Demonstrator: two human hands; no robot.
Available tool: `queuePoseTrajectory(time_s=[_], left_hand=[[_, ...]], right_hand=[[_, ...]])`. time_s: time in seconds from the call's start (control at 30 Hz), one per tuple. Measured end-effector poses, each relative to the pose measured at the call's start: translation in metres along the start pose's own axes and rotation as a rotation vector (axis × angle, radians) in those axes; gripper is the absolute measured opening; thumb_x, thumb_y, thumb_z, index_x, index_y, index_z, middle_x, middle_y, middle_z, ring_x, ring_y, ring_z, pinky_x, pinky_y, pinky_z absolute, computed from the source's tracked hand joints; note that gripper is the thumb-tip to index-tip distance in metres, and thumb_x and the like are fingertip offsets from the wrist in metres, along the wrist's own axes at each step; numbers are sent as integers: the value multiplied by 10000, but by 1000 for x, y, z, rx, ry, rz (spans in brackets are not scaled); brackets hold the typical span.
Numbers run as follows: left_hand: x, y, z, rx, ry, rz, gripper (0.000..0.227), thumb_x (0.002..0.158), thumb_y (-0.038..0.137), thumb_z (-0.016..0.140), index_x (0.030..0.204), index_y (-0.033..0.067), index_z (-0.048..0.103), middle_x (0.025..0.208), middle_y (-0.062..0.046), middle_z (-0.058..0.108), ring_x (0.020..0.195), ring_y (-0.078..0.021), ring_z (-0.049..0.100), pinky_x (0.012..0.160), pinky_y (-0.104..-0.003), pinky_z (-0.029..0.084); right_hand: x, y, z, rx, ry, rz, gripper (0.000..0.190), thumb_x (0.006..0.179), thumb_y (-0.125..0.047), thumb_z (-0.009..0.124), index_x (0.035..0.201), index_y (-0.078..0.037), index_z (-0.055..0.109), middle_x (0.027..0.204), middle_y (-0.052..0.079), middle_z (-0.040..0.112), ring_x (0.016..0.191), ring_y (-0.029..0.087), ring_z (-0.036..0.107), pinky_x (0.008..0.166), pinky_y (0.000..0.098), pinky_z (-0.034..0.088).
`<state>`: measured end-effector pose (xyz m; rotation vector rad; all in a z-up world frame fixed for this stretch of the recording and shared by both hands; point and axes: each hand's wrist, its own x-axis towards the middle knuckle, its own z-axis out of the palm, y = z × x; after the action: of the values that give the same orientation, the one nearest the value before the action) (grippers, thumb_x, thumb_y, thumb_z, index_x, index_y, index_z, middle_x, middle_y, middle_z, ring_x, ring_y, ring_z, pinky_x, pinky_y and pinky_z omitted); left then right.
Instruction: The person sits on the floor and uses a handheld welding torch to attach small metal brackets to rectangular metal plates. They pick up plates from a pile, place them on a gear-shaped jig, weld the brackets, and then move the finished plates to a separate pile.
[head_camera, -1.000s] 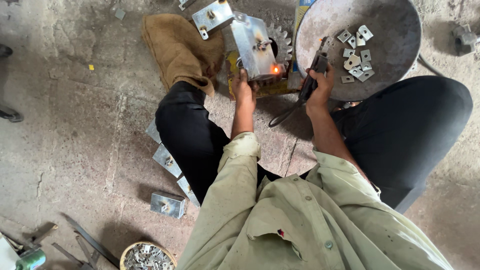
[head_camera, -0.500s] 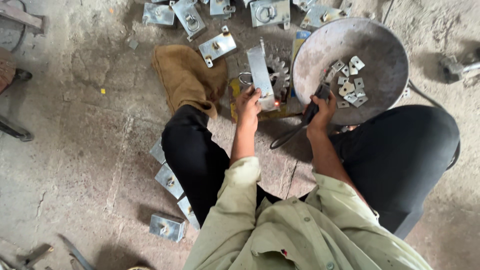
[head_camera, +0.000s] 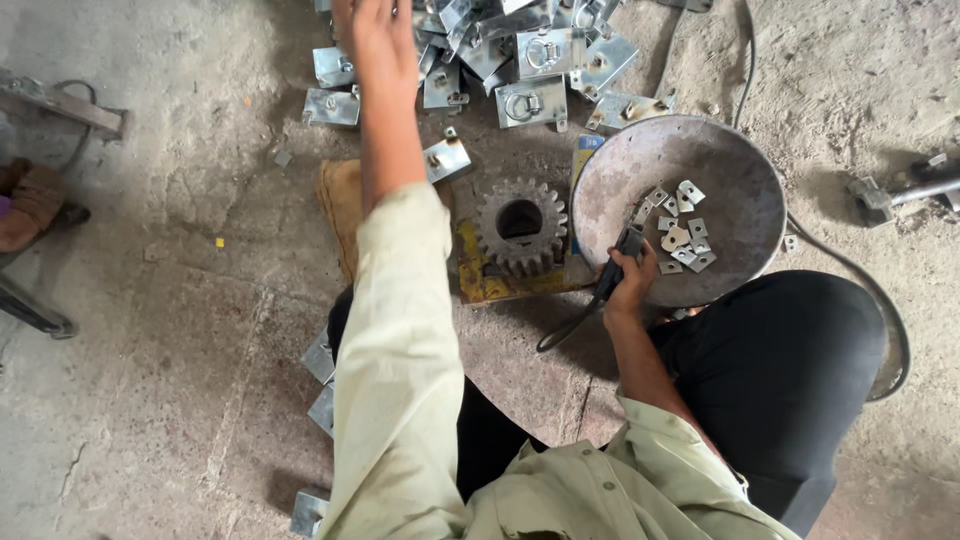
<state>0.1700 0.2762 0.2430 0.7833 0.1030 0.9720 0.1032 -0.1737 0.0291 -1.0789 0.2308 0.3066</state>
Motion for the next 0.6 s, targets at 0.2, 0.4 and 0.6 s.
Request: queuePoseTrajectory(time_s=[0.2, 0.4, 0.6], left_hand=[[-251, -44, -124, 7, 403, -207, 505, 1009, 289, 686, 1409, 58, 482, 1321, -136, 553, 1159, -264, 600, 980, -421, 561], [-462, -153, -190, 1307, 526, -696, 271, 956, 318, 621, 959, 67, 722, 836, -106, 701, 741, -259, 645, 656, -403, 500], [-492, -172, -158, 1510, -236, -596, 219, 925, 259, 655, 1028, 80, 730, 978, -183, 755, 962, -385, 714, 820, -480, 569]], right_hand=[[1, 23, -7, -49, -52, -46, 560, 850, -95, 719, 1368, -71, 507, 965, 81, 639, 665, 174, 621, 554, 312, 513], [-5, 0, -1, -244, -85, 190, 299, 861, -129, 727, 1097, -11, 587, 773, 61, 580, 568, 183, 573, 497, 330, 482], [-66, -141, 30, -675, -445, 274, 424, 812, -142, 680, 1204, -5, 596, 780, 71, 651, 575, 168, 616, 506, 314, 494]])
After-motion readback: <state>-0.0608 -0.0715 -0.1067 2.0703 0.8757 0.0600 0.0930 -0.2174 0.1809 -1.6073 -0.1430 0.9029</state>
